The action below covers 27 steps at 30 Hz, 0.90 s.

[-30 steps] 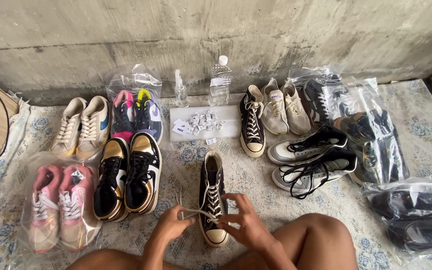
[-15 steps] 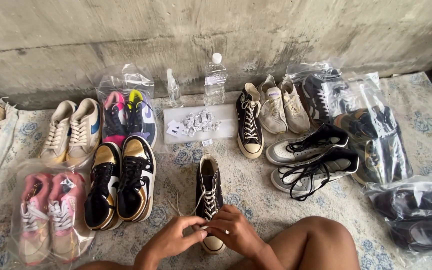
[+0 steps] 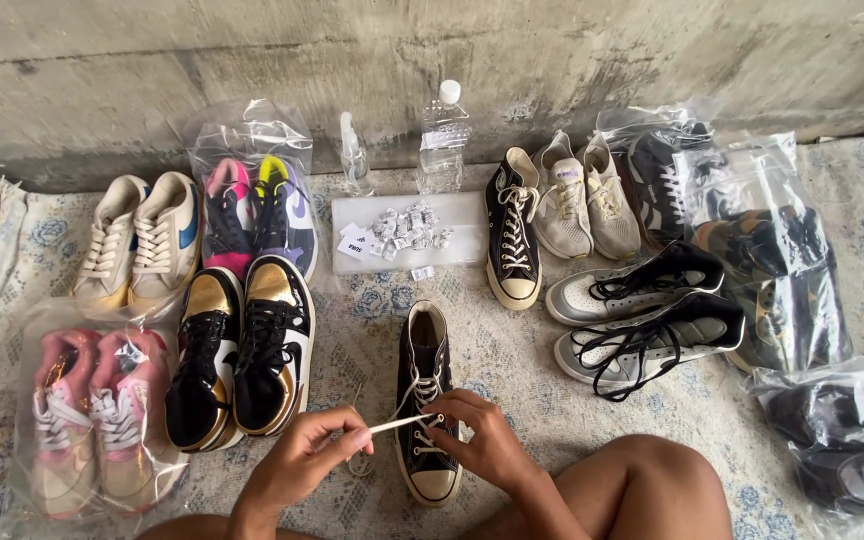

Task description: The person sits on a rug and laces a black high-top sneaker with white laces. They thread the laces through the eyelets, pull them tight, and tie a knot at the top.

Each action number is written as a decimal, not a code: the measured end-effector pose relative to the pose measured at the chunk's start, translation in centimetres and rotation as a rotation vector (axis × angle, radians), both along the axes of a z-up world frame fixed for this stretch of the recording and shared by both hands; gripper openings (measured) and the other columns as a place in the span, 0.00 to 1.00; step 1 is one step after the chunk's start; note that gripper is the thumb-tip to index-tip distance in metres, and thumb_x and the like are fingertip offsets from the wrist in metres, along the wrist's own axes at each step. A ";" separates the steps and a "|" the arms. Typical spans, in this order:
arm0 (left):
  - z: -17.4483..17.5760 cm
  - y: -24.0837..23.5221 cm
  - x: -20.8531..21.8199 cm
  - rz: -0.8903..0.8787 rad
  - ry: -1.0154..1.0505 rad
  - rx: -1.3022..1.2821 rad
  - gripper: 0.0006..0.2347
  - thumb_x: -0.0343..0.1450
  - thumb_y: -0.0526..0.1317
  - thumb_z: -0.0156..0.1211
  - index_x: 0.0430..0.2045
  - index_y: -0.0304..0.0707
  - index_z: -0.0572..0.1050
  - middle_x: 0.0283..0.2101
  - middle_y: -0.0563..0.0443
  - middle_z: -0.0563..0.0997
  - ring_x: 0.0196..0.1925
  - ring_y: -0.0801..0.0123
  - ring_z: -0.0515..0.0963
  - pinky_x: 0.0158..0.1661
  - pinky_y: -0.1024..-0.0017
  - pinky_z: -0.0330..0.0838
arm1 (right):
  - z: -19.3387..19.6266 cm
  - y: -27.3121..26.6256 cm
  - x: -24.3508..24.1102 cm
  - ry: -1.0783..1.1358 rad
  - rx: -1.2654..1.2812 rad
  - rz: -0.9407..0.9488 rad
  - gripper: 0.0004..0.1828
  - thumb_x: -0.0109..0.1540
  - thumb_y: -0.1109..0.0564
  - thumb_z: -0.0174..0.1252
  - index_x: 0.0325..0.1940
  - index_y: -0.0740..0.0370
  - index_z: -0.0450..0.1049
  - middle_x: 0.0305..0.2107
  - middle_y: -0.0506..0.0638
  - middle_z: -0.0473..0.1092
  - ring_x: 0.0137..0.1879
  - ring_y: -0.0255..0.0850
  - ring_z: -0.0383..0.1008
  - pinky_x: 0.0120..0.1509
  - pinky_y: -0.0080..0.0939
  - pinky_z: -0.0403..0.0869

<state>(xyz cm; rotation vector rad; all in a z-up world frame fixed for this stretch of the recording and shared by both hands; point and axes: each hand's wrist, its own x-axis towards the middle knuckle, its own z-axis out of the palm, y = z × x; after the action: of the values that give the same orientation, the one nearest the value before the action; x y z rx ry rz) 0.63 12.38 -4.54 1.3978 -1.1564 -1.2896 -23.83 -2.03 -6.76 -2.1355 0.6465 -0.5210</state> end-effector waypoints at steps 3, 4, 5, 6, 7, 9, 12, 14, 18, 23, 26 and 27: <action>-1.2 0.3 0.6 -0.026 0.141 -0.229 0.09 0.73 0.38 0.57 0.27 0.31 0.82 0.25 0.49 0.77 0.18 0.77 0.61 0.17 0.79 0.51 | -1.2 -0.2 0.6 -0.049 0.094 0.000 0.13 0.57 0.62 0.66 0.45 0.59 0.81 0.39 0.51 0.80 0.34 0.37 0.80 0.36 0.31 0.85; -0.6 0.2 0.5 0.032 0.223 -0.280 0.08 0.71 0.35 0.56 0.21 0.35 0.76 0.26 0.48 0.77 0.22 0.73 0.65 0.22 0.76 0.58 | -0.8 -0.2 0.7 -0.037 0.129 -0.040 0.12 0.56 0.62 0.67 0.45 0.60 0.82 0.38 0.50 0.80 0.32 0.36 0.79 0.35 0.32 0.82; -0.1 0.2 0.5 0.089 0.305 -0.330 0.10 0.70 0.33 0.55 0.15 0.40 0.70 0.26 0.46 0.77 0.26 0.70 0.69 0.28 0.73 0.66 | -0.5 -0.2 0.7 -0.025 0.165 -0.080 0.12 0.55 0.61 0.67 0.44 0.60 0.83 0.37 0.50 0.80 0.31 0.36 0.77 0.33 0.33 0.80; 0.5 0.1 0.5 0.093 0.307 -0.334 0.10 0.70 0.33 0.55 0.15 0.40 0.70 0.26 0.46 0.77 0.26 0.70 0.69 0.28 0.73 0.66 | -1.0 -0.3 0.6 -0.022 0.161 -0.076 0.12 0.55 0.61 0.67 0.44 0.60 0.83 0.37 0.50 0.80 0.31 0.36 0.77 0.33 0.33 0.80; 1.0 0.0 0.6 0.114 0.372 -0.395 0.07 0.68 0.32 0.52 0.17 0.39 0.72 0.27 0.46 0.76 0.29 0.68 0.69 0.31 0.71 0.65 | -1.5 -0.4 0.6 -0.047 0.179 -0.092 0.13 0.56 0.62 0.67 0.45 0.61 0.82 0.36 0.50 0.80 0.31 0.35 0.76 0.33 0.33 0.79; 1.8 0.2 0.6 0.143 0.438 -0.460 0.06 0.67 0.32 0.50 0.20 0.39 0.73 0.28 0.46 0.75 0.31 0.67 0.69 0.34 0.70 0.64 | -1.9 -0.3 0.3 -0.069 0.196 -0.101 0.14 0.56 0.63 0.67 0.46 0.62 0.81 0.35 0.50 0.80 0.31 0.34 0.75 0.32 0.32 0.78; 2.5 0.4 0.7 0.278 0.512 -0.582 0.12 0.72 0.39 0.51 0.16 0.45 0.67 0.24 0.50 0.69 0.35 0.62 0.69 0.47 0.61 0.62 | -1.3 -0.1 0.0 -0.052 0.258 -0.154 0.13 0.56 0.60 0.68 0.45 0.60 0.82 0.38 0.50 0.81 0.30 0.34 0.75 0.32 0.32 0.77; 2.9 0.6 0.7 0.337 0.523 -0.587 0.10 0.73 0.38 0.52 0.18 0.45 0.69 0.24 0.52 0.67 0.37 0.63 0.68 0.46 0.63 0.62 | -0.8 0.0 -0.2 0.005 0.405 -0.225 0.15 0.55 0.62 0.69 0.46 0.62 0.83 0.31 0.49 0.80 0.25 0.31 0.70 0.27 0.30 0.71; 2.8 0.6 0.4 0.372 0.586 -0.599 0.08 0.73 0.37 0.54 0.21 0.42 0.71 0.28 0.49 0.71 0.39 0.64 0.70 0.43 0.69 0.62 | -2.0 0.4 -0.9 0.009 0.511 -0.191 0.16 0.55 0.63 0.71 0.47 0.66 0.83 0.21 0.50 0.77 0.22 0.32 0.68 0.23 0.30 0.65; 3.6 0.6 -0.2 0.371 0.631 -0.671 0.04 0.73 0.36 0.57 0.27 0.41 0.77 0.30 0.52 0.76 0.41 0.66 0.72 0.47 0.70 0.65 | -1.7 1.6 -1.5 0.092 0.529 -0.182 0.12 0.56 0.63 0.71 0.44 0.65 0.83 0.25 0.50 0.79 0.26 0.33 0.72 0.29 0.31 0.71; 3.1 0.6 -0.2 0.430 0.567 -0.626 0.04 0.73 0.35 0.58 0.27 0.39 0.78 0.37 0.50 0.77 0.41 0.68 0.72 0.48 0.71 0.68 | -2.0 2.0 -1.9 0.116 0.533 -0.197 0.14 0.56 0.63 0.71 0.46 0.65 0.84 0.24 0.50 0.79 0.23 0.31 0.68 0.25 0.30 0.67; 3.0 0.5 -0.4 0.435 0.566 -0.633 0.04 0.73 0.35 0.58 0.27 0.39 0.78 0.37 0.50 0.77 0.41 0.68 0.72 0.48 0.71 0.68 | -2.2 1.9 -2.0 0.118 0.528 -0.191 0.14 0.56 0.63 0.71 0.46 0.65 0.84 0.24 0.50 0.79 0.23 0.31 0.68 0.25 0.30 0.67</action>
<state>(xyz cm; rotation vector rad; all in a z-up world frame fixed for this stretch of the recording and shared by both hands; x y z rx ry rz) 0.25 12.90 -1.58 0.6902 -0.7163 -0.8163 -25.85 -0.09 -8.99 -1.6224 0.9442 -0.2834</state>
